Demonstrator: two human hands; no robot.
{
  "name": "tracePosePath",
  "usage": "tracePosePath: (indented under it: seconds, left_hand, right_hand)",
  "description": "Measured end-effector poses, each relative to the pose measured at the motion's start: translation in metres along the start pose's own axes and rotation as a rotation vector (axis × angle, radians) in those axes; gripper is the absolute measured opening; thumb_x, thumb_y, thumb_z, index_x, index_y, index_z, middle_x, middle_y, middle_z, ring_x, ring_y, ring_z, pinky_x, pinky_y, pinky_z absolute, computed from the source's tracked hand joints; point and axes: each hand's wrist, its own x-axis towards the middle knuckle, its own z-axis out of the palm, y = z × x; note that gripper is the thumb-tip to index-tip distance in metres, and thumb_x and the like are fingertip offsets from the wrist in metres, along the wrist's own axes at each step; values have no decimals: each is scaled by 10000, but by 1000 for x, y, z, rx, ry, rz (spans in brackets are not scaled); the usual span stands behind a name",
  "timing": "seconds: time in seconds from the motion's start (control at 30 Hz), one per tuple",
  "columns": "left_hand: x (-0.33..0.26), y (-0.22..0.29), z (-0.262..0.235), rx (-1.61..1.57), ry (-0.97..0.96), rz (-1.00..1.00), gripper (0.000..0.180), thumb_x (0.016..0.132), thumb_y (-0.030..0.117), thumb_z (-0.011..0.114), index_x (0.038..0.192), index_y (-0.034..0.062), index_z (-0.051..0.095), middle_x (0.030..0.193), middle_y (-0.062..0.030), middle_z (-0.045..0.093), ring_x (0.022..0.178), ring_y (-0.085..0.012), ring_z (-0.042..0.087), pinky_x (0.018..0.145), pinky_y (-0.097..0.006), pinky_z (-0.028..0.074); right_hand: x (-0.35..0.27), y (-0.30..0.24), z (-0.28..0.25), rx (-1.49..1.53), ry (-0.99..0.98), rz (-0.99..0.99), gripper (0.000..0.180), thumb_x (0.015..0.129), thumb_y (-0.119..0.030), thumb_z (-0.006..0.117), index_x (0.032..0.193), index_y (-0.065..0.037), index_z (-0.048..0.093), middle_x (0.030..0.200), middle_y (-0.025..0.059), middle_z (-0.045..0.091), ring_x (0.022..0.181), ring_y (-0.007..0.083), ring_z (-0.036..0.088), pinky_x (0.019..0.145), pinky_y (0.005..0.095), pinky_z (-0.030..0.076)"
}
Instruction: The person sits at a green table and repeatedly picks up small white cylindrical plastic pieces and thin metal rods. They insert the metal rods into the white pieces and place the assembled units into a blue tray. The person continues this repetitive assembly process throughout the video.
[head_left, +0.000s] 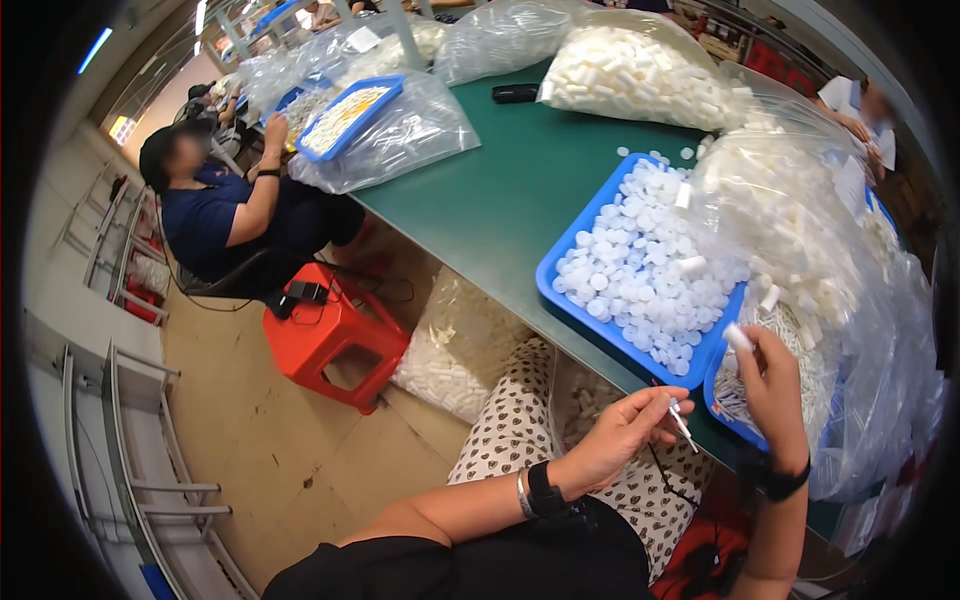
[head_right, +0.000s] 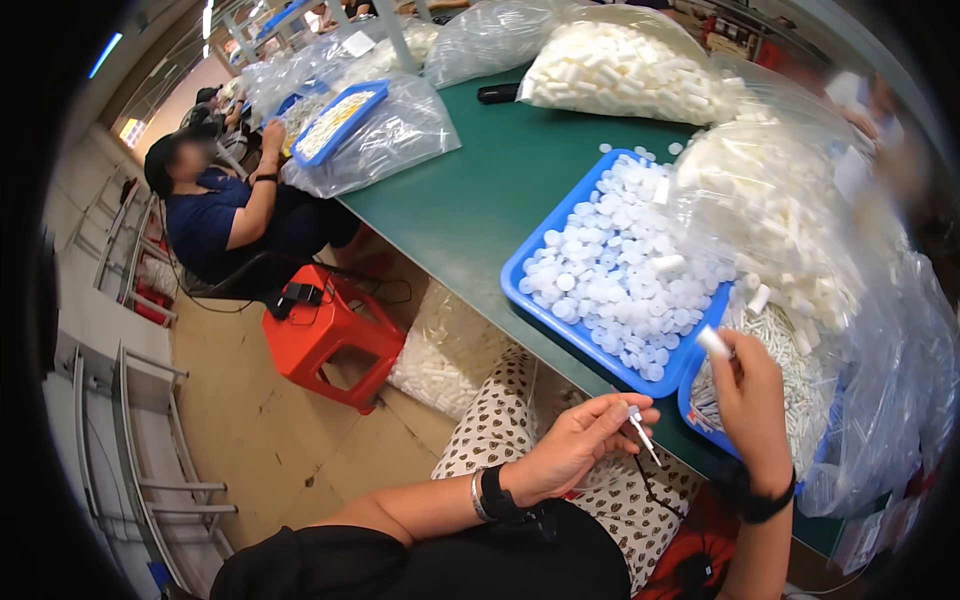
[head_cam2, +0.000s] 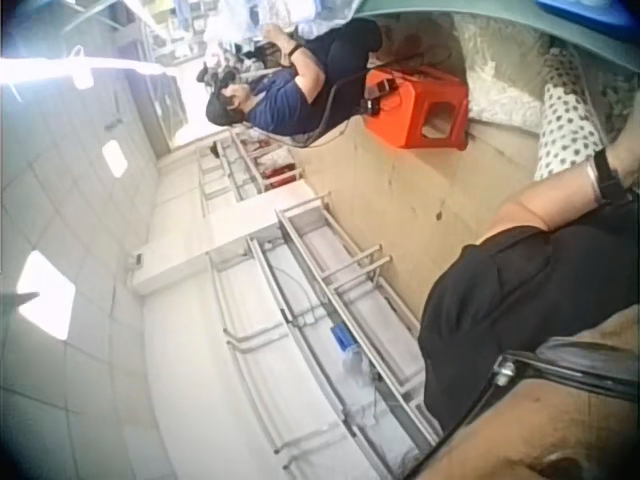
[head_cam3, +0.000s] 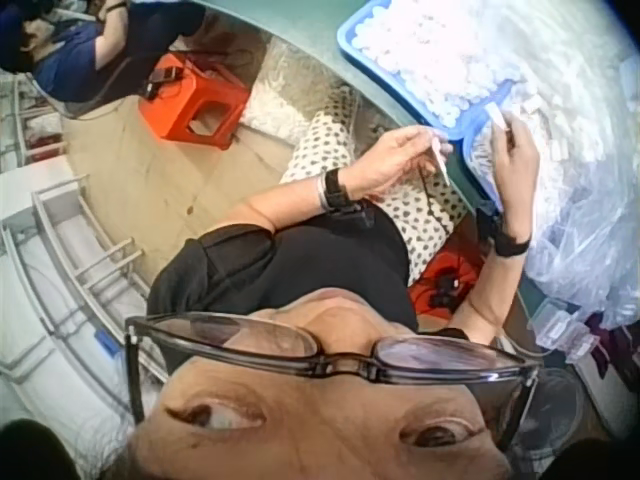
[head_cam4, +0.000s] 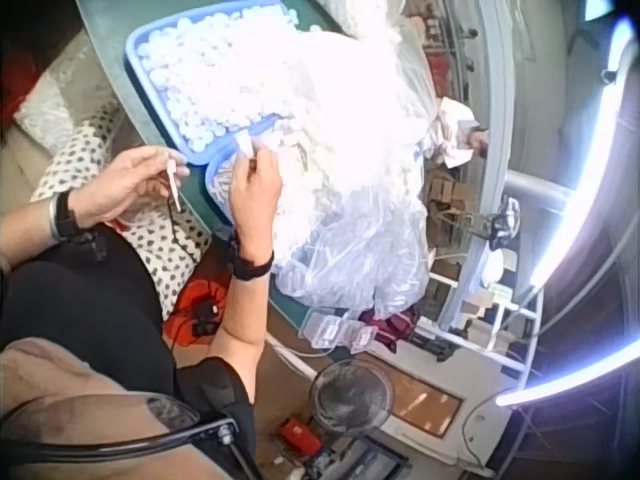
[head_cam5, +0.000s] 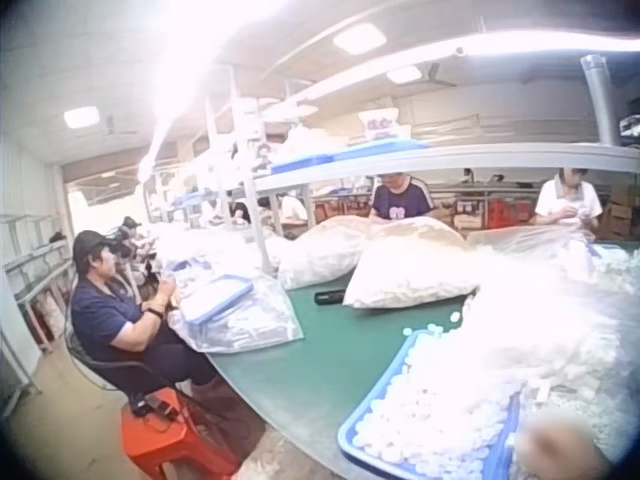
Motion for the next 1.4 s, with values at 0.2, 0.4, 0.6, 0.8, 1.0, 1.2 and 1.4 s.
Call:
tracePosePath:
  seconds: [0.2,0.4,0.6,0.8,1.0,1.2,1.4]
  left_hand:
    - [2,4,7,92,-82,156,373,1054,292,471,1309,33,556,1284,-57,573,1139,-127,564,939,-285,483]
    - [-4,-7,3,54,-7,55,357,1050,285,487,1263,13,578,1188,-54,616,1075,-113,579,938,-279,482]
    - [-6,-6,6,152,49,46,339,1047,262,499,1232,-8,589,1157,-69,633,1054,-132,600,937,-288,484]
    - [-6,-5,4,-80,82,-24,367,1049,285,484,1260,-7,554,1176,-107,638,1084,-173,617,953,-329,494]
    - [-5,-11,2,-25,116,-80,352,1037,270,522,1271,11,563,1013,-21,627,863,-66,570,809,-234,494]
    - [-7,-3,5,251,128,-59,368,1031,256,537,1293,-2,563,841,10,626,738,-56,567,716,-197,479]
    - [-3,-2,-6,101,29,-260,401,1030,254,539,1319,-24,543,848,-5,630,749,-64,588,711,-200,487]
  right_hand:
    - [-63,-30,22,246,-101,50,138,925,-21,598,1048,30,634,850,83,639,632,122,584,573,260,452]
    - [-84,-18,39,469,-58,163,141,912,30,613,1054,32,611,883,72,647,688,87,597,591,235,472]
    - [-88,-7,47,391,-35,92,200,880,25,674,1065,16,600,921,75,657,768,96,633,665,250,519]
    - [-86,-5,49,143,12,-103,210,817,8,716,1012,-31,650,849,109,633,657,251,625,582,327,490]
    - [-89,-9,49,166,-30,-88,147,804,-1,732,898,-7,619,794,90,608,621,196,612,557,308,479]
    - [-91,-9,46,718,-201,303,147,928,-57,654,945,15,527,833,59,636,710,114,655,605,248,530]
    - [-85,-10,32,871,-401,488,119,976,-57,570,998,-3,466,852,77,637,734,109,669,629,237,552]
